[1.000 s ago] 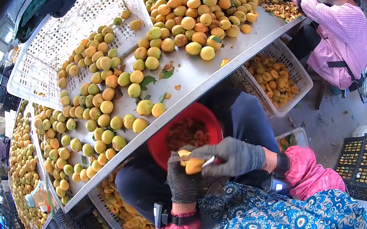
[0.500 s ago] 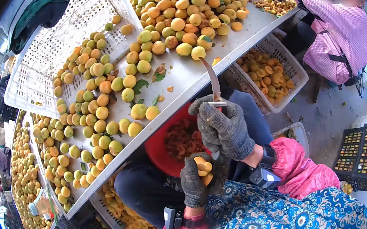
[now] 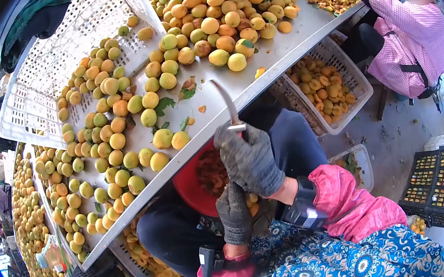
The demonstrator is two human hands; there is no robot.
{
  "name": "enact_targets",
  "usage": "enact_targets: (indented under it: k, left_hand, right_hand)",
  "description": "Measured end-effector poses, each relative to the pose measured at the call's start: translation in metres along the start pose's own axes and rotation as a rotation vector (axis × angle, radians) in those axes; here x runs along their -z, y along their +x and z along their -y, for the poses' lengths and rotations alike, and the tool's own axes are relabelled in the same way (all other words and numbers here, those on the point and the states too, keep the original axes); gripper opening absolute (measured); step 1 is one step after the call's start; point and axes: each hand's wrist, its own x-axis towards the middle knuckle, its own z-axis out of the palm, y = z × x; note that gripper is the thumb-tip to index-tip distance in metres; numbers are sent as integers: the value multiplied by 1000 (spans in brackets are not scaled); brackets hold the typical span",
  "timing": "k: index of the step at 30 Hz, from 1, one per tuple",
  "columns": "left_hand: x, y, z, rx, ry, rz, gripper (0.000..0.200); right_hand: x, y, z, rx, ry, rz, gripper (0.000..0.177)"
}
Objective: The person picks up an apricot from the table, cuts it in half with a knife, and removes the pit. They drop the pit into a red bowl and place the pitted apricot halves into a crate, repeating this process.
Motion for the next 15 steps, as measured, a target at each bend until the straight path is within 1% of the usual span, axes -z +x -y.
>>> enact_targets:
  k: [1, 2, 3, 4, 5, 6, 7, 10, 11, 13, 14, 15]
  left_hand:
    - [-1, 2, 1, -68, 43, -25, 17]
    - [0, 1, 2, -61, 45, -20, 17]
    - [1, 0, 2, -73, 143, -53, 19]
    - [2, 1, 2, -88, 241, -88, 21]
    - [2, 3, 5, -86, 242, -88, 21]
    - [2, 5, 9, 9, 4, -83, 21]
    - [2, 8, 14, 101, -233, -81, 21]
    - [3, 18, 22, 107, -175, -83, 26]
    - [1, 22, 16, 113, -172, -81, 26]
    - [-3, 30, 0, 552, -1051, -141, 41]
    - [-2, 33, 3, 555, -1049, -139, 41]
    - [1, 35, 10, 577, -1067, -132, 42]
  right_hand:
    - [-1, 3, -12, 177, -100, 2, 24]
    - [-4, 3, -15, 352, -199, 2, 24]
    - [-2, 4, -12, 347, -198, -5, 24]
    - [0, 6, -5, 127, -37, 44, 23]
    - [2, 8, 3, -95, 124, 95, 23]
    - [5, 11, 8, -209, 152, 128, 23]
    - [7, 14, 7, -214, 154, 131, 23]
    - [10, 27, -1, -331, 297, 132, 25]
    - [11, 32, -4, -335, 301, 128, 25]
    - [13, 41, -9, -443, 435, 173, 27]
    - [15, 44, -11, -442, 439, 170, 27]
    - [17, 46, -13, -415, 368, 233, 26]
